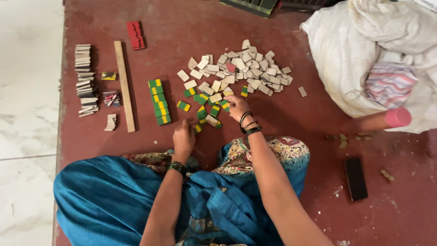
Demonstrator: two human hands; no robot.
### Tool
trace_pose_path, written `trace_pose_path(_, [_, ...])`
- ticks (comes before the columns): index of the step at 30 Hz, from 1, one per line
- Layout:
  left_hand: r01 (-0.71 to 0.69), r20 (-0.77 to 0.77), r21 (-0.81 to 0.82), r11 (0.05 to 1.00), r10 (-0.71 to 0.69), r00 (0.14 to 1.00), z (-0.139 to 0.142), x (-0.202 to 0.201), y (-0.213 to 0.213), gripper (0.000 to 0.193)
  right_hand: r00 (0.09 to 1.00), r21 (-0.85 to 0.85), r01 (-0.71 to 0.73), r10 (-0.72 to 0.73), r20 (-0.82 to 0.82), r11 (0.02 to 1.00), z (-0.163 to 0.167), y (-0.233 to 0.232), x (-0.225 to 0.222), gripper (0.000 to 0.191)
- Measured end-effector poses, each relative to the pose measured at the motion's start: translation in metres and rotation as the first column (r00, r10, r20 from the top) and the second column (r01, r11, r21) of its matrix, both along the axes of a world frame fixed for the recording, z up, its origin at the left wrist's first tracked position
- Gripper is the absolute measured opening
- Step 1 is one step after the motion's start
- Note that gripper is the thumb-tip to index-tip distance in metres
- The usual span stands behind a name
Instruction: The person sits on the floor and sorts small cut wooden pieces, stacking green and yellow painted pieces into a column, then picks up plain wooden pieces one at a time and matches them into pairs, setting matched pieces aside.
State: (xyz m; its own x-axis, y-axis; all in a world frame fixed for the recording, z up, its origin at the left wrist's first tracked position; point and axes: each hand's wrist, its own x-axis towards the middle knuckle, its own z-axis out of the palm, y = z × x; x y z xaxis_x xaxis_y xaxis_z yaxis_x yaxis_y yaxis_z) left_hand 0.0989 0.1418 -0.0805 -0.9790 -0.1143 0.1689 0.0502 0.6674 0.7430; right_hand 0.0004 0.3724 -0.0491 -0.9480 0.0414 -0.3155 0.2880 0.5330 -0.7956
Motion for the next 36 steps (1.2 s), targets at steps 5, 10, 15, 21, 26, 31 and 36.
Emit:
trace_pose_path(5, [0.034, 0.131, 0.399, 0.916, -0.094, 0.987, -0.024, -0.001, 0.007, 0.026, 0.999, -0.352, -0.029, 0.04, 0.025, 0.936, -0.011, -0.001, 0.004, 0.03])
trace_pose_path(10, [0.103, 0.154, 0.707, 0.7, -0.294, 0.943, -0.032, 0.007, 0.039, 0.033, 0.997, -0.605, -0.061, 0.078, 0.002, 0.794, -0.023, 0.013, 0.013, 0.037])
trace_pose_path(15, [0.134, 0.208, 0.374, 0.918, -0.224, 0.952, -0.01, 0.01, -0.011, 0.034, 0.972, -0.527, -0.217, 0.233, -0.037, 0.822, -0.018, -0.014, 0.031, 0.044])
trace_pose_path(21, [-0.08, 0.305, 0.293, 0.953, -0.014, 0.952, -0.001, 0.017, -0.087, 0.037, 0.943, -0.469, -0.323, 0.322, -0.085, 0.822, -0.022, -0.052, 0.05, 0.032])
trace_pose_path(26, [-0.166, 0.127, 0.493, 0.854, 0.118, 0.985, -0.002, 0.009, -0.104, 0.053, 0.948, -0.42, -0.313, 0.304, -0.089, 0.852, -0.032, -0.115, 0.064, 0.028])
trace_pose_path(31, [-0.38, 0.243, 0.395, 0.836, 0.304, 0.921, -0.007, 0.016, -0.097, 0.045, 0.959, -0.385, -0.283, 0.254, -0.124, 0.879, -0.044, -0.141, 0.073, 0.03])
trace_pose_path(36, [-0.262, 0.148, 0.237, 0.935, 0.232, 0.961, -0.009, 0.017, -0.094, 0.061, 0.966, -0.337, -0.243, 0.197, -0.166, 0.91, -0.044, -0.156, 0.065, 0.035])
